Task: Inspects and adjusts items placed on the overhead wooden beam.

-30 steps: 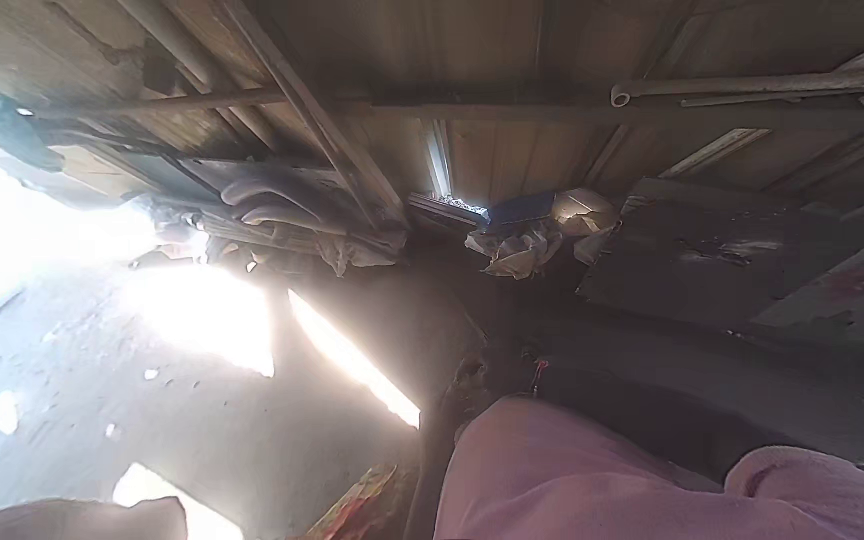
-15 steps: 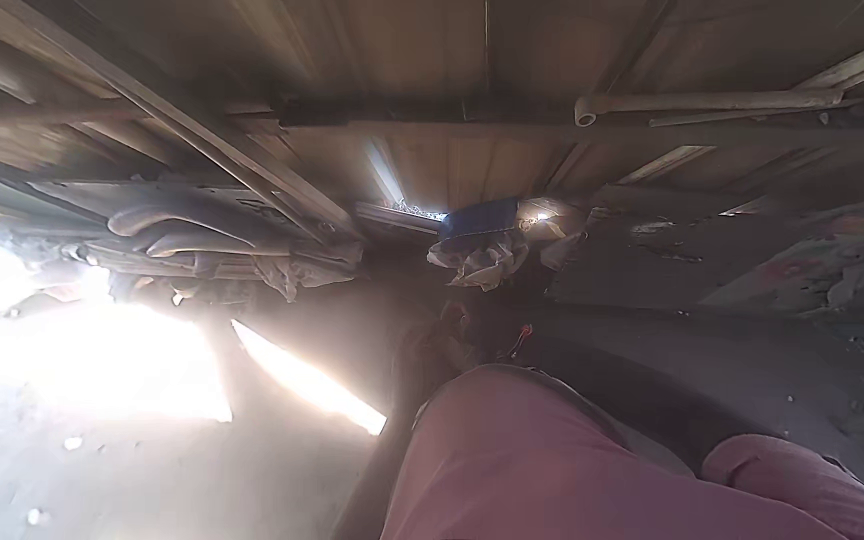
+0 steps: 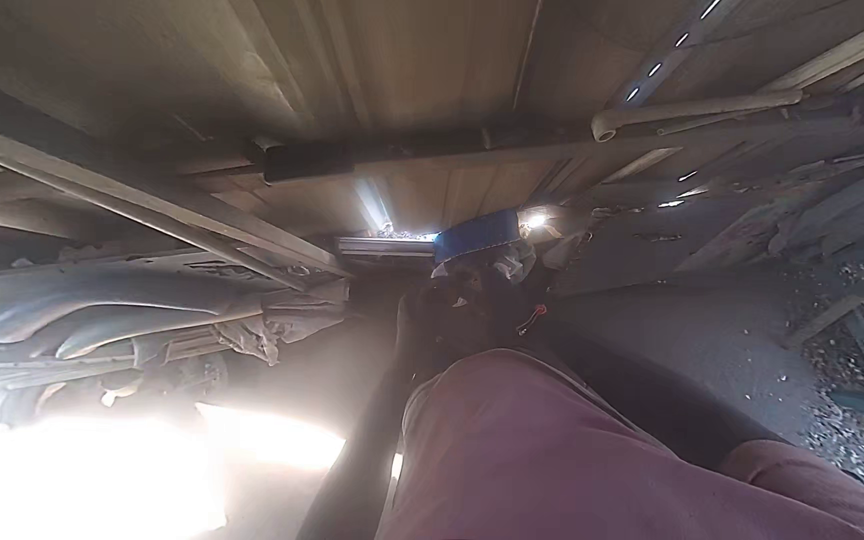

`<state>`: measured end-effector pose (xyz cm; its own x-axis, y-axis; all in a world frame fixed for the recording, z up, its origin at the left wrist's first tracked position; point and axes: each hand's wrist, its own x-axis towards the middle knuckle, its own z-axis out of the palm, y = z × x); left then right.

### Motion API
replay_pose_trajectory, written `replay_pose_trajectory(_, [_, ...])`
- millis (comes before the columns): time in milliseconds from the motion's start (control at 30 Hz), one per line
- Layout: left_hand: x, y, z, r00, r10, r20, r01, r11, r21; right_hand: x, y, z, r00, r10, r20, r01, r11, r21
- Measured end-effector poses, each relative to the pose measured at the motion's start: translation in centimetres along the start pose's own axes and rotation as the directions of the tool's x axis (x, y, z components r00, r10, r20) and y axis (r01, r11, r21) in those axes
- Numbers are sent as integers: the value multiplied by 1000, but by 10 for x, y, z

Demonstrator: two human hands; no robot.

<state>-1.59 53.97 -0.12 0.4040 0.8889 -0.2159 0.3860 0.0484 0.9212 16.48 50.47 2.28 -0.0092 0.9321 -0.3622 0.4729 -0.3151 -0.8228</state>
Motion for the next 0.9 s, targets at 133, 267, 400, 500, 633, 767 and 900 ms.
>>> replay_pose_trajectory(133, [66,57,-43,994,48,102,-56,996,75,26,-62,-18,957,13,-290,-17,1000,-11])
replay_pose_trajectory(267, [157,103,-62,964,191,186,-206,977,60,93,-91,-57,884,29,-467,-24,1000,18])
replay_pose_trajectory(400, [222,116,-61,955,220,198,-243,965,102,150,-97,-77,783,158,-602,-80,985,154])
replay_pose_trajectory(500, [234,116,-60,963,181,199,-208,970,125,162,-102,-81,774,186,-605,-120,982,148])
replay_pose_trajectory(633, [232,116,-55,968,152,198,-184,971,155,172,-104,-89,803,133,-580,-138,990,36])
replay_pose_trajectory(767, [209,99,-59,983,172,69,-174,985,23,178,-94,-92,780,210,-589,-215,975,63])
replay_pose_trajectory(900, [146,24,-87,961,89,260,-134,978,160,185,-95,-101,805,223,-551,-320,944,-86])
